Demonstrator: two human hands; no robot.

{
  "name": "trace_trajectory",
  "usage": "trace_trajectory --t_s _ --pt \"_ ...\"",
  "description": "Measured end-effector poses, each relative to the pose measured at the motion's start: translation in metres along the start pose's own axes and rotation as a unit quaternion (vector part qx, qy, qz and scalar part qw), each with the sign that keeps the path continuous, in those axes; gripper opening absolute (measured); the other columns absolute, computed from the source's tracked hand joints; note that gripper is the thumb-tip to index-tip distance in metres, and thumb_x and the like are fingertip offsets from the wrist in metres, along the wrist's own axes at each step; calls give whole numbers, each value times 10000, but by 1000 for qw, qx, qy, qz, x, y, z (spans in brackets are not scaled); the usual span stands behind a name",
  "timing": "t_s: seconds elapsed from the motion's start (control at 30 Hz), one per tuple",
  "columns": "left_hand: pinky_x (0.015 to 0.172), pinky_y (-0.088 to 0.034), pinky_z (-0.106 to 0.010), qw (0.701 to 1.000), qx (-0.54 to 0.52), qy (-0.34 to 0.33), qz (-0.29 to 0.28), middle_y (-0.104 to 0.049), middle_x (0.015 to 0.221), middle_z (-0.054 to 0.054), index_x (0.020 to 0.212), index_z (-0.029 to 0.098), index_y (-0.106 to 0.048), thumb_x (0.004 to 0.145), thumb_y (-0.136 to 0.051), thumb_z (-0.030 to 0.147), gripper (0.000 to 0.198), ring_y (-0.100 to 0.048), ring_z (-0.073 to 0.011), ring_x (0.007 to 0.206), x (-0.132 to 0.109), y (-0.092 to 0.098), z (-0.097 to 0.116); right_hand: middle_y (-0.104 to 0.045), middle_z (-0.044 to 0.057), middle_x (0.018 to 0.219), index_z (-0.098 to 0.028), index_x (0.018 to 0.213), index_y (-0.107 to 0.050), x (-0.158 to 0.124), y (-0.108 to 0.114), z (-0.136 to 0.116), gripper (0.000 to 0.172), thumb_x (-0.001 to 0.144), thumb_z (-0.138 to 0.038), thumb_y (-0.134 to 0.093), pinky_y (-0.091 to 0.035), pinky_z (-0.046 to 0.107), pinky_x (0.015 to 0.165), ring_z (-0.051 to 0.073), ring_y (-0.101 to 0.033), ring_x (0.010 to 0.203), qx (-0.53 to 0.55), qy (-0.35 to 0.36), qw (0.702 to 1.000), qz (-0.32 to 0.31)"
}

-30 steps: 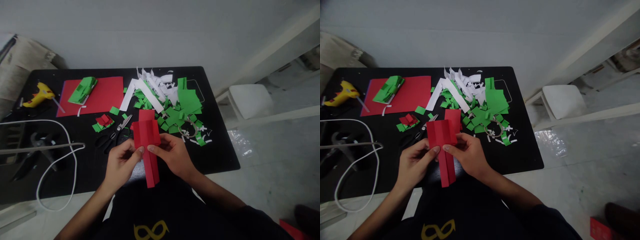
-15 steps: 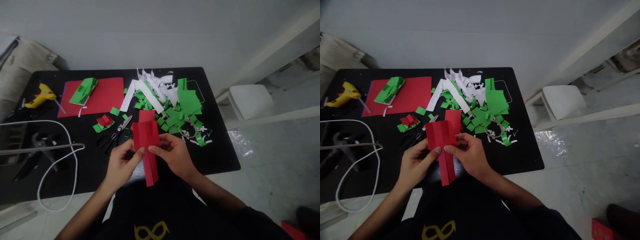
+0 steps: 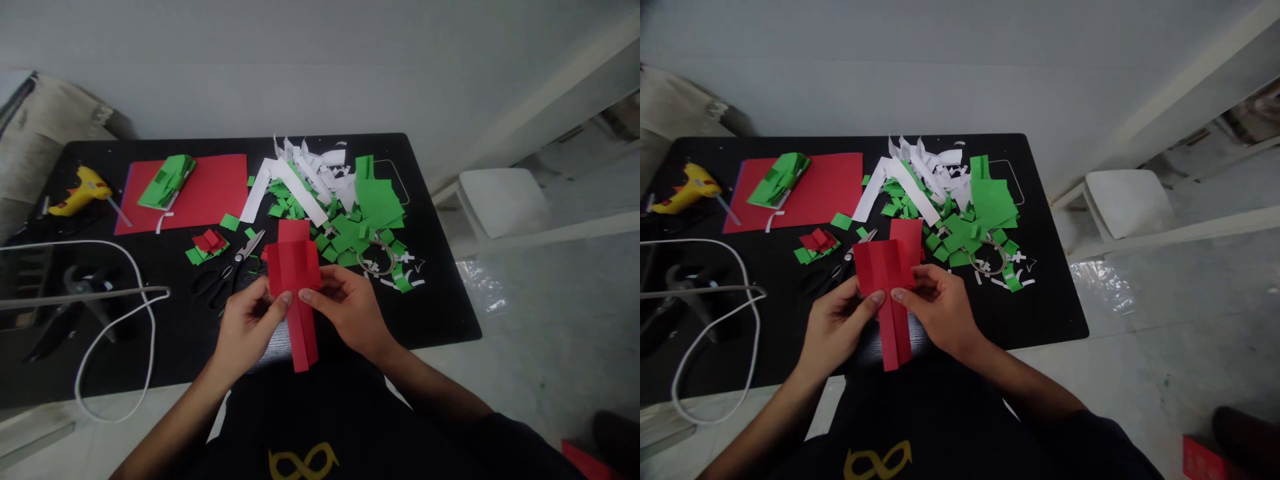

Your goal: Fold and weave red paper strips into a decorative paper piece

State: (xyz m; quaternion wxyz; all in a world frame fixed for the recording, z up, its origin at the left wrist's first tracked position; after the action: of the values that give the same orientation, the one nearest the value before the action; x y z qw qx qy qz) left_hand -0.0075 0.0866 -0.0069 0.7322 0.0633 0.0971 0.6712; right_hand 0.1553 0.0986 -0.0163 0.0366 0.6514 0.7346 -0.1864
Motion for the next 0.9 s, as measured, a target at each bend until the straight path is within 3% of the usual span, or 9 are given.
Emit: trace_trajectory --t_s 0.17,0.37,0.57,0.7,0.9 --pt "565 -488 -228 1000 -7 3 -12 -576 631 32 815 200 -676 971 -665 345 213 -588 -138 603 0 -1 -1 -819 42 979 -226 970 -761 2 2 -3 321 719 -327 -933 -653 414 923 234 -787 956 7 7 1000 -5" --pt "615 -532 -240 999 -48 6 -13 -714 745 3 1025 197 -759 949 -693 339 174 -633 -147 641 3 -9 4 -808 26 937 -230 952 -759 2 5 -4 305 718 -323 -932 -656 375 837 216 -772 905 5 6 1000 12" --pt "532 -482 -219 999 -48 18 -4 -726 680 1 932 169 -787 917 -730 377 216 -595 -129 563 4 -12 7 -813 33 984 -227 969 -749 3 4 -4 304 743 -347 -913 -634 387 911 220 -775 954 7 15 1000 3" --pt "501 -453 -207 998 -39 34 -23 -694 623 16 921 168 -790 895 -753 366 203 -567 -118 530 4 -14 4 -817 42 965 -228 926 -765 7 7 -10 291 752 -407 -913 -636 384 871 230 -775 929 -9 30 999 10" --pt "540 -498 -204 995 -75 49 -38 -751 710 1 958 180 -794 899 -754 324 161 -626 -123 577 4 -14 2 -818 42 919 -220 907 -790 9 8 -15 288 748 -422 -921 -635 368 824 222 -774 872 -24 40 999 13"
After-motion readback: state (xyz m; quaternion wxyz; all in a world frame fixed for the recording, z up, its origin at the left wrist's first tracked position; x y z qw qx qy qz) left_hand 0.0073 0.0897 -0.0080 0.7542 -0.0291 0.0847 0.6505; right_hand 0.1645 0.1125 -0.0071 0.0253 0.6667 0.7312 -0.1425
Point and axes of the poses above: each hand's wrist, its own x-axis towards the middle knuckle, its own y-axis out of the back of the hand, z = x × y, the point moved 9 cm from there along x, towards the middle knuckle
